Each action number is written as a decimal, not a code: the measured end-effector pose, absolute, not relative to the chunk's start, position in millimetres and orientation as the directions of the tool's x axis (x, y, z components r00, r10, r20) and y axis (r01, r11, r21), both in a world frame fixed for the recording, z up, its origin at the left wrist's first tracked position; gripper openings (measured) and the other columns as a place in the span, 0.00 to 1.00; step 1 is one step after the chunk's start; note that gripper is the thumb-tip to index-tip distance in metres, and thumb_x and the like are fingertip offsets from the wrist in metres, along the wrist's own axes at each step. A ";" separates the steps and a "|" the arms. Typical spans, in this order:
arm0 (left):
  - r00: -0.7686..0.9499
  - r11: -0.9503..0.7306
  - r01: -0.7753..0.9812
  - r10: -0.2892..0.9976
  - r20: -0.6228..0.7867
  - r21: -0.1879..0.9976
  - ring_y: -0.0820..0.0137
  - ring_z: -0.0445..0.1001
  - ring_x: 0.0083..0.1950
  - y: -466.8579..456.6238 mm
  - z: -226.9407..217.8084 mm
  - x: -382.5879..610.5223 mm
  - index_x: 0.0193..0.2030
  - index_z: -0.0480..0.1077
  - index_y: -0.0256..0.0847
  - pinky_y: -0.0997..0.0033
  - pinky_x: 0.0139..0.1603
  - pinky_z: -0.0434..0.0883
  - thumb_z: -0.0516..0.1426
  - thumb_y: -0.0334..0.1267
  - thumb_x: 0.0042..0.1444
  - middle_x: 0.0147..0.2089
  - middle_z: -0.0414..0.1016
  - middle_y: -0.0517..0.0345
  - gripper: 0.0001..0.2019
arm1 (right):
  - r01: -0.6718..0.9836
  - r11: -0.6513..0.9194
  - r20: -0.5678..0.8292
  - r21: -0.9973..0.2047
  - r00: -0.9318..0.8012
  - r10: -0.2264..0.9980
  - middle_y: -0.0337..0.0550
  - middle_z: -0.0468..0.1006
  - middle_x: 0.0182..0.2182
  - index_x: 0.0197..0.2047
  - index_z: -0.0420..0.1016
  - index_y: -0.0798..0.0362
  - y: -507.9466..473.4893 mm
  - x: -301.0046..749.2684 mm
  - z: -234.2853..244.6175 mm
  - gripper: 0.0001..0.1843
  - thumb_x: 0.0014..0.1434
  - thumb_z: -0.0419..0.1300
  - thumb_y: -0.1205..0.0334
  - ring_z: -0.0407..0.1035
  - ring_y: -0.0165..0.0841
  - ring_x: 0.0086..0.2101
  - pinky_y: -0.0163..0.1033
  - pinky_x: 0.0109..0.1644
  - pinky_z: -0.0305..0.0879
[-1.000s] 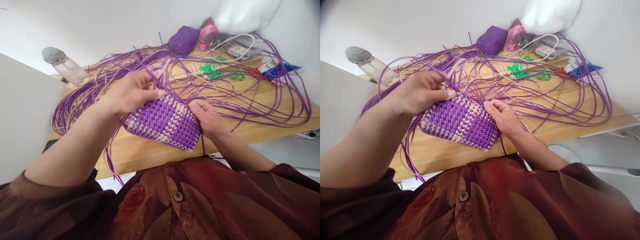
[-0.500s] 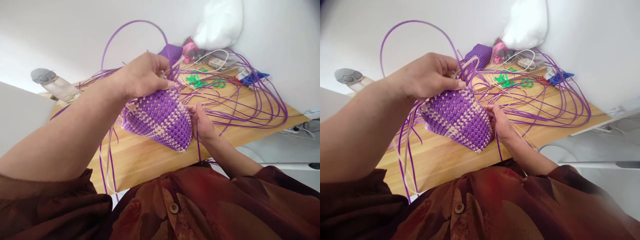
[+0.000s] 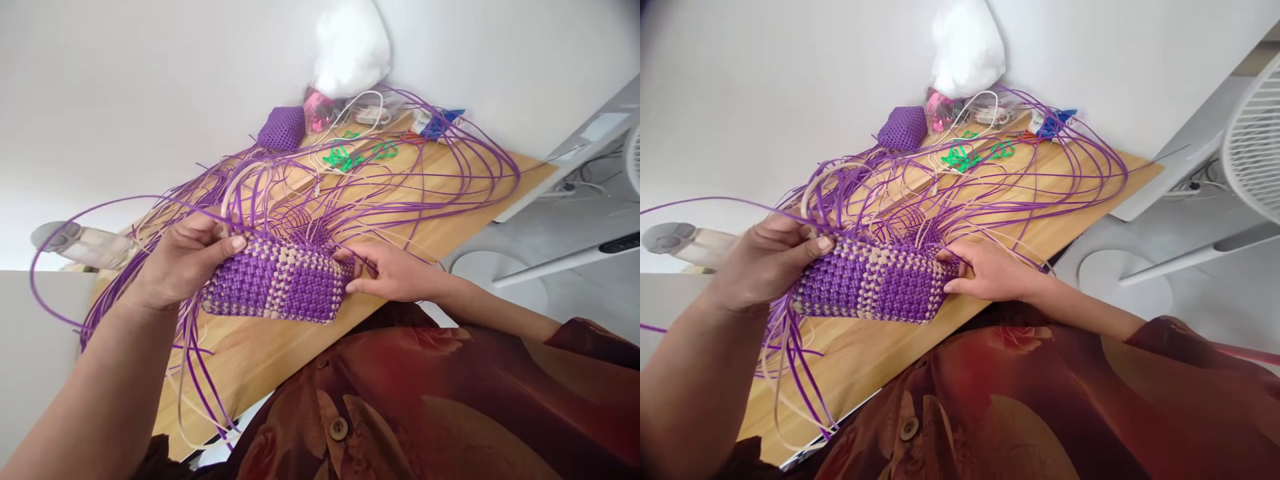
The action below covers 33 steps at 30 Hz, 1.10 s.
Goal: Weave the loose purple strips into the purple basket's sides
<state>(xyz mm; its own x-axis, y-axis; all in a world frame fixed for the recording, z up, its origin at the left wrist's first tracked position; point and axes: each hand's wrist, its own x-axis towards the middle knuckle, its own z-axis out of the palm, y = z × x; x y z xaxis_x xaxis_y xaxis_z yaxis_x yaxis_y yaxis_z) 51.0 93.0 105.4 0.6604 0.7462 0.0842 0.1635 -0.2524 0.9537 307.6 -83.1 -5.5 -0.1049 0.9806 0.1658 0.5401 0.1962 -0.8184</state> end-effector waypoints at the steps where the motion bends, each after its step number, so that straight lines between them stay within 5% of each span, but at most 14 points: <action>1: 0.681 -0.293 0.176 0.726 0.099 0.940 0.76 0.66 0.25 88.9 104.0 46.5 0.29 0.77 0.38 0.78 0.26 0.67 0.71 0.37 0.44 0.23 0.73 0.62 0.09 | 0.572 0.210 0.157 -0.793 -0.142 0.977 0.47 0.77 0.51 0.61 0.70 0.53 -83.5 308.2 -5.1 0.31 0.56 0.66 0.54 0.72 0.37 0.44 0.41 0.49 0.66; 4: 0.685 -0.382 0.219 0.715 0.137 0.898 0.66 0.75 0.38 74.4 95.0 26.2 0.36 0.80 0.40 0.67 0.44 0.74 0.70 0.39 0.46 0.34 0.81 0.56 0.10 | 0.594 0.231 0.120 -0.770 -0.221 0.968 0.48 0.77 0.53 0.64 0.66 0.54 -80.8 313.9 -6.3 0.32 0.56 0.63 0.63 0.72 0.35 0.42 0.41 0.47 0.66; 8: 0.568 -0.313 0.291 0.817 0.100 0.904 0.60 0.78 0.42 50.5 74.3 -6.9 0.38 0.81 0.45 0.60 0.52 0.75 0.71 0.37 0.43 0.37 0.82 0.57 0.13 | 0.522 0.252 0.098 -0.815 -0.304 0.948 0.44 0.81 0.40 0.60 0.71 0.56 -76.1 323.4 -9.0 0.28 0.56 0.56 0.73 0.74 0.31 0.35 0.37 0.41 0.66; 11: 0.479 -0.239 0.311 0.875 0.065 0.920 0.55 0.78 0.46 34.0 59.2 -25.1 0.40 0.81 0.48 0.55 0.55 0.74 0.71 0.37 0.40 0.39 0.83 0.59 0.17 | 0.427 0.221 0.066 -0.877 -0.348 0.935 0.40 0.81 0.30 0.58 0.72 0.56 -73.1 324.0 -10.1 0.22 0.61 0.54 0.71 0.75 0.30 0.31 0.34 0.36 0.67; 17: 0.368 -0.132 0.315 0.930 0.008 0.940 0.63 0.79 0.40 21.1 40.8 -45.1 0.38 0.81 0.46 0.65 0.46 0.78 0.72 0.36 0.40 0.37 0.83 0.59 0.15 | 0.147 0.038 -0.008 -0.988 -0.300 0.954 0.50 0.79 0.46 0.51 0.75 0.57 -66.4 321.0 -3.7 0.19 0.68 0.51 0.54 0.77 0.30 0.32 0.30 0.25 0.69; 24: 0.235 -0.033 0.143 0.972 -0.002 0.989 0.72 0.76 0.32 23.6 35.8 -38.2 0.36 0.79 0.45 0.72 0.40 0.78 0.73 0.36 0.39 0.32 0.81 0.64 0.15 | 0.109 0.067 0.045 -0.992 -0.197 0.979 0.43 0.79 0.31 0.45 0.77 0.55 -76.2 335.1 15.4 0.12 0.62 0.61 0.57 0.76 0.30 0.29 0.30 0.25 0.70; 29: 0.184 -0.016 0.118 0.983 -0.006 0.993 0.66 0.79 0.37 29.6 36.9 -40.2 0.42 0.79 0.47 0.67 0.39 0.79 0.72 0.41 0.41 0.40 0.83 0.61 0.19 | 0.196 -0.121 -0.176 -0.973 -0.292 0.940 0.44 0.80 0.25 0.36 0.78 0.57 -98.7 326.0 0.3 0.13 0.64 0.59 0.56 0.75 0.29 0.24 0.30 0.25 0.71; 33: 0.131 -0.012 0.117 0.991 -0.004 0.993 0.63 0.79 0.39 36.4 41.8 -53.0 0.40 0.78 0.50 0.62 0.41 0.79 0.70 0.43 0.45 0.40 0.82 0.65 0.14 | 0.005 -0.313 -0.308 -0.950 -0.191 0.932 0.45 0.81 0.29 0.48 0.76 0.55 -104.1 308.2 -23.7 0.16 0.64 0.60 0.53 0.75 0.32 0.24 0.34 0.25 0.72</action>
<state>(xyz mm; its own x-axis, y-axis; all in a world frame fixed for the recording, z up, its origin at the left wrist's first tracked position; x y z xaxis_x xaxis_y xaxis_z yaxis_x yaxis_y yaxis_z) -53.0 36.4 41.8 0.1308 0.9914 -0.0039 0.1171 -0.0116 0.9931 308.2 -104.1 -23.7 -0.1909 0.9321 -0.3078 0.0051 -0.3126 -0.9499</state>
